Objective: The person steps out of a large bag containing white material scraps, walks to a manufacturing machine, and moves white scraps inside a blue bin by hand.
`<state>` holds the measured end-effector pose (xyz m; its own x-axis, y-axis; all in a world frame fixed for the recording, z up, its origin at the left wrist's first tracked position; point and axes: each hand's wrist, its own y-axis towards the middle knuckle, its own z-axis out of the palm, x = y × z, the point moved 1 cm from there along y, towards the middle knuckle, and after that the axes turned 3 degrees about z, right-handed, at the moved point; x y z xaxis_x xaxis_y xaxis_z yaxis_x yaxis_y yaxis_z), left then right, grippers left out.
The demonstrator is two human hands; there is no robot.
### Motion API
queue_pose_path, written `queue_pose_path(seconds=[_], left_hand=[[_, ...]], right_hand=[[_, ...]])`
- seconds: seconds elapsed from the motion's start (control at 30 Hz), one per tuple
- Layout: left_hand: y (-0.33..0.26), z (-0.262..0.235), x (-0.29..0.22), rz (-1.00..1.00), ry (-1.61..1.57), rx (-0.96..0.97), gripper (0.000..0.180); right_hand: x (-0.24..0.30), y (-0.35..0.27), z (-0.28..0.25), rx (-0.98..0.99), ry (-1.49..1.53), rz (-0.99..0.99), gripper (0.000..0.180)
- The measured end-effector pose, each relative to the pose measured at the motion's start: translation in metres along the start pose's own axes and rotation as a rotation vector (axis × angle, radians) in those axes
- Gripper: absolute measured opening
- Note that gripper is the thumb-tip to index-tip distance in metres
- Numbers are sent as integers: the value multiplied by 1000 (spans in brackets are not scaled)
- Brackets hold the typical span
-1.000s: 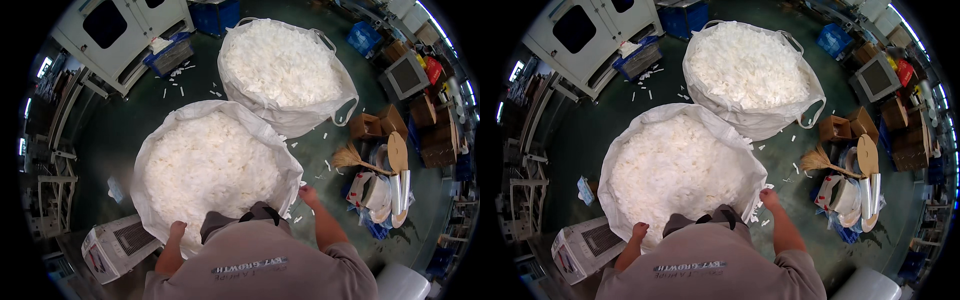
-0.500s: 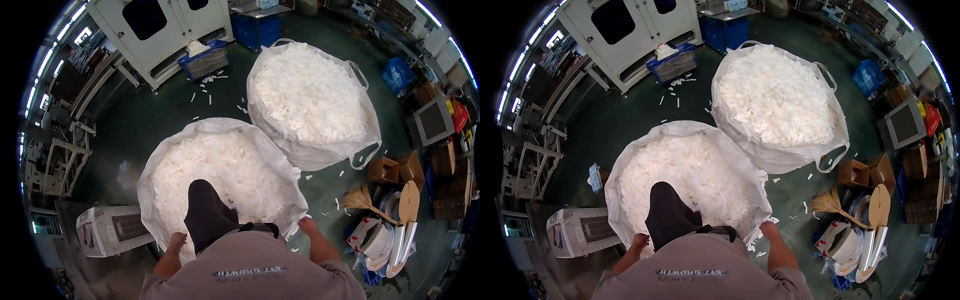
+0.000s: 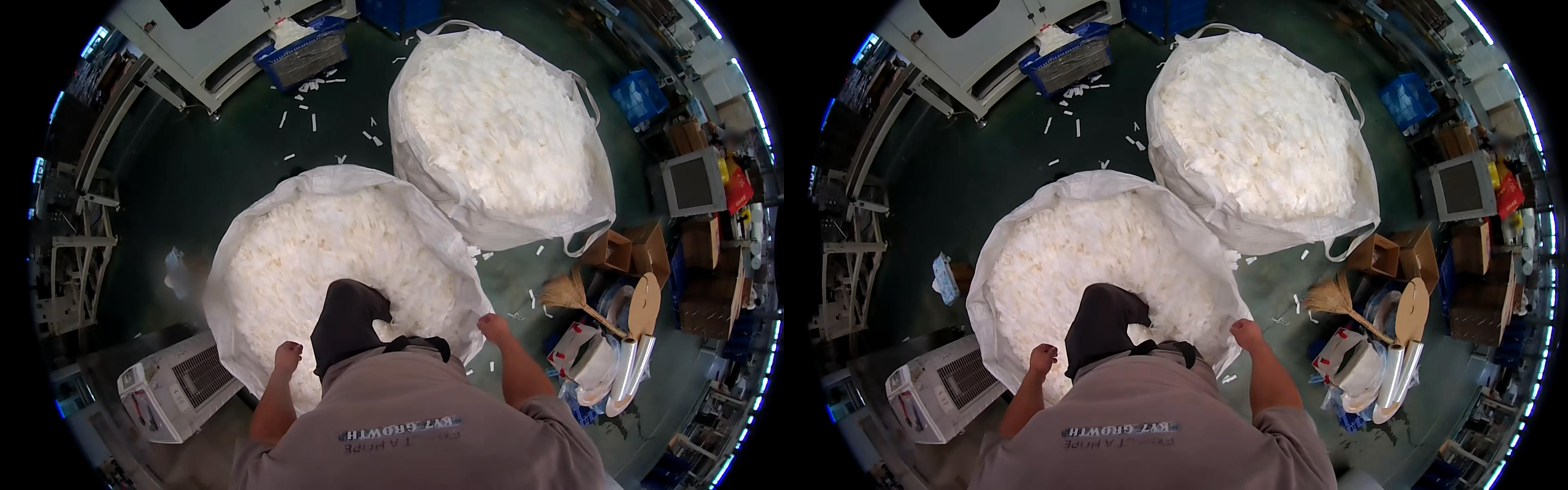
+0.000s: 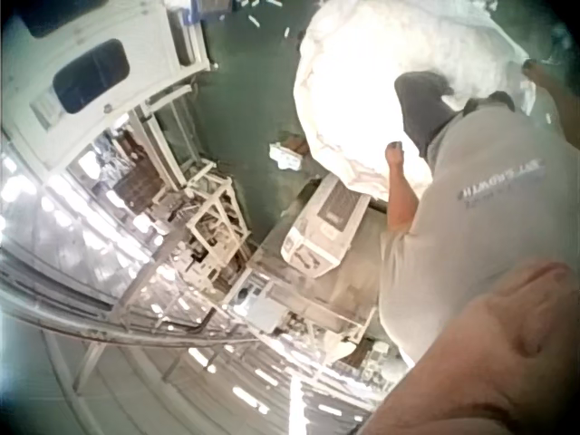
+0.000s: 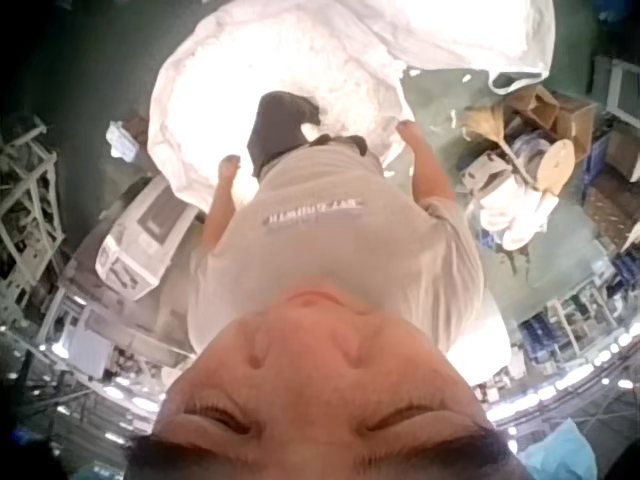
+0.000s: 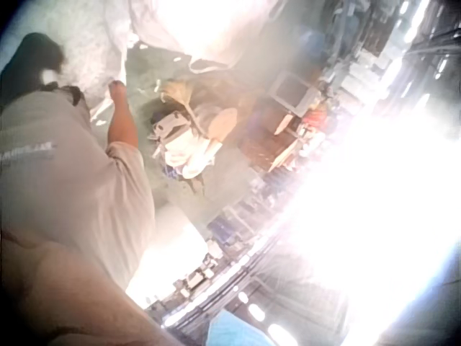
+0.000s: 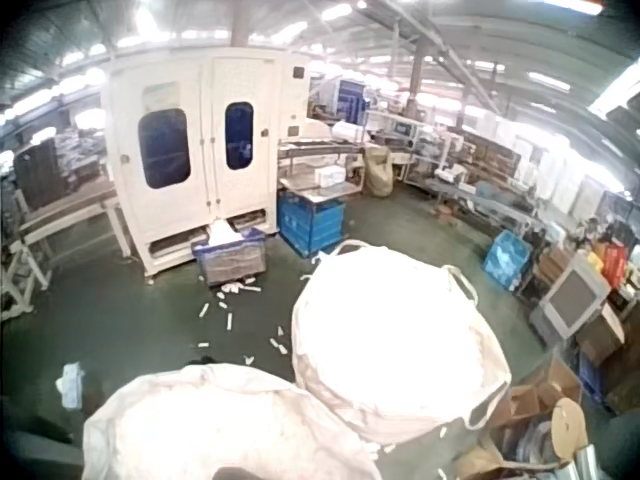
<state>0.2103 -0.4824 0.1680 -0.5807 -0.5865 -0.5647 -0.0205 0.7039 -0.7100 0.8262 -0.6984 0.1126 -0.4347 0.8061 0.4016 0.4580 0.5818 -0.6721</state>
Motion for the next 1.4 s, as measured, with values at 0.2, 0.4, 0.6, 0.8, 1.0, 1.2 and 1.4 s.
queue_pose_path(seconds=[0.2,0.4,0.6,0.8,1.0,1.2,1.4], left_hand=[[34,-40,-18,51,68,66,21],[62,-79,-74,141,81,18,23],[74,-66,-126,201,-10,36,23],[74,-54,-90,161,56,56,27],[66,-71,-58,42,26,-49,27],[58,-82,-47,-78,80,-2,27],[85,-81,-106,-60,-156,-78,23]], right_hand=[[67,-20,-15,64,81,161,24],[115,-16,-26,49,-58,-13,23],[172,17,-60,-30,-78,-122,24],[215,37,-67,42,-137,-144,24],[228,74,-62,190,-369,-217,23],[301,123,-76,113,-248,-243,24],[358,153,-106,112,-251,-352,25]])
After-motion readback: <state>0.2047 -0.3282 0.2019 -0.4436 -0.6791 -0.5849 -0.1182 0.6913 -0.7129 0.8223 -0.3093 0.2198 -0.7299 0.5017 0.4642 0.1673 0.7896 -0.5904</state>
